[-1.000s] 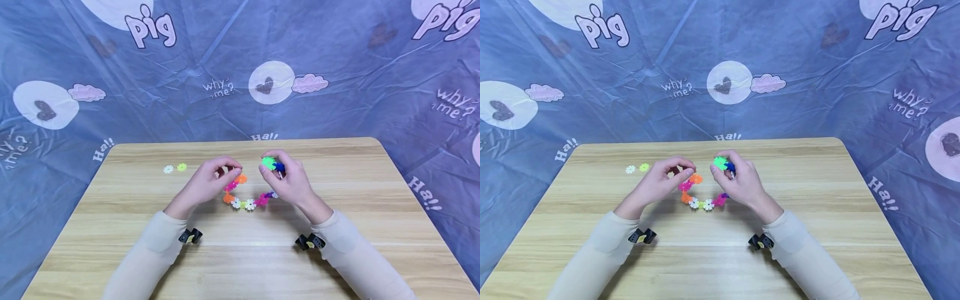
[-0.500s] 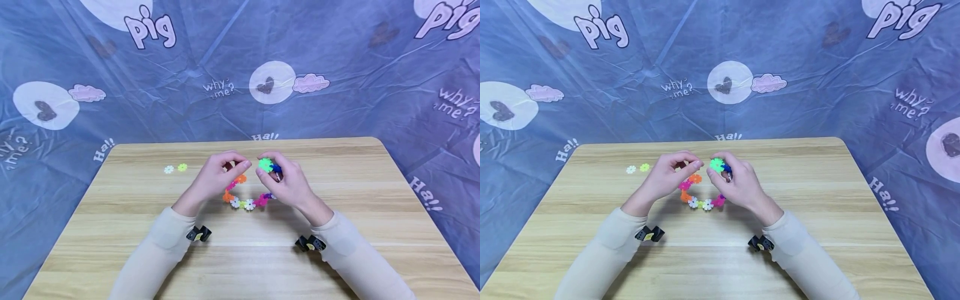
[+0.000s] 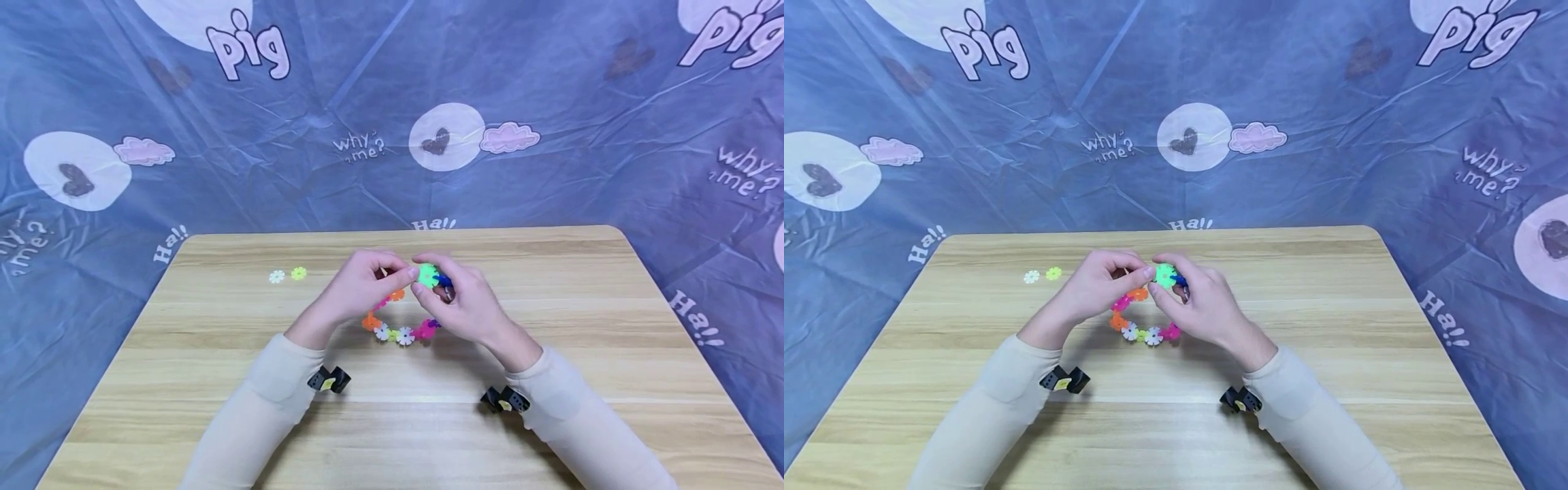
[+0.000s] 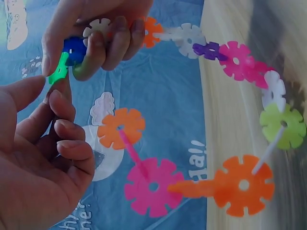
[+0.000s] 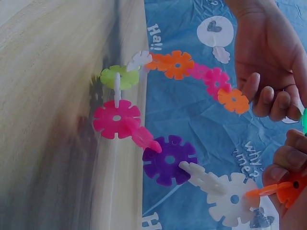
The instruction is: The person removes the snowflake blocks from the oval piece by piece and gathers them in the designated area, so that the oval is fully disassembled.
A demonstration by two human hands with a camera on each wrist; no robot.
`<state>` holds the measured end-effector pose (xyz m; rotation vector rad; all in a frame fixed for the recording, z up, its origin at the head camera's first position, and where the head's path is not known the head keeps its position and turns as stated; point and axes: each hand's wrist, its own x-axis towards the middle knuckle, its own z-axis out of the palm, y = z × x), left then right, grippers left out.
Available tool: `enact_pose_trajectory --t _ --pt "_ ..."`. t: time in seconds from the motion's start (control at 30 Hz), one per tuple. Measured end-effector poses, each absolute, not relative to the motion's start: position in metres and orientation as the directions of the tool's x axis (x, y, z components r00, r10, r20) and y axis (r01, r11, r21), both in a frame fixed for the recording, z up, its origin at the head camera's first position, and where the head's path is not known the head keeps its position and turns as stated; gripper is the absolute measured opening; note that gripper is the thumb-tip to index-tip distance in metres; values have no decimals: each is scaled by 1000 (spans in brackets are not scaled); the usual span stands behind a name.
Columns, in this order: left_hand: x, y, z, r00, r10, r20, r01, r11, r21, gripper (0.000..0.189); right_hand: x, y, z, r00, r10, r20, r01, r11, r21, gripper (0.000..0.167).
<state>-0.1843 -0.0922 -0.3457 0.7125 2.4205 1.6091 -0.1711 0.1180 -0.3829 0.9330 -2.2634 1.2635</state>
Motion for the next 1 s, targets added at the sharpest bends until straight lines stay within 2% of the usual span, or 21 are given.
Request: enact_pose_trajectory --t 0.23,0.53,0.77,1.0 --pt "-185 -94 -349 -886 448 121 274 297 915 18 -170 119 -385 -706 -375 601 -708 360 -607 39" --pt "-183 -107 -352 -919 382 100 220 284 933 16 -171 122 -387 -656 -347 670 -754 290 -589 23" --pt "-181 -113 -359 -931 338 137 234 264 936 16 -173 119 -389 -624 -315 715 -781 242 -575 13" --pt "-177 -108 -362 -935 323 148 244 280 929 20 -173 115 -390 -599 -289 747 -801 227 -554 13"
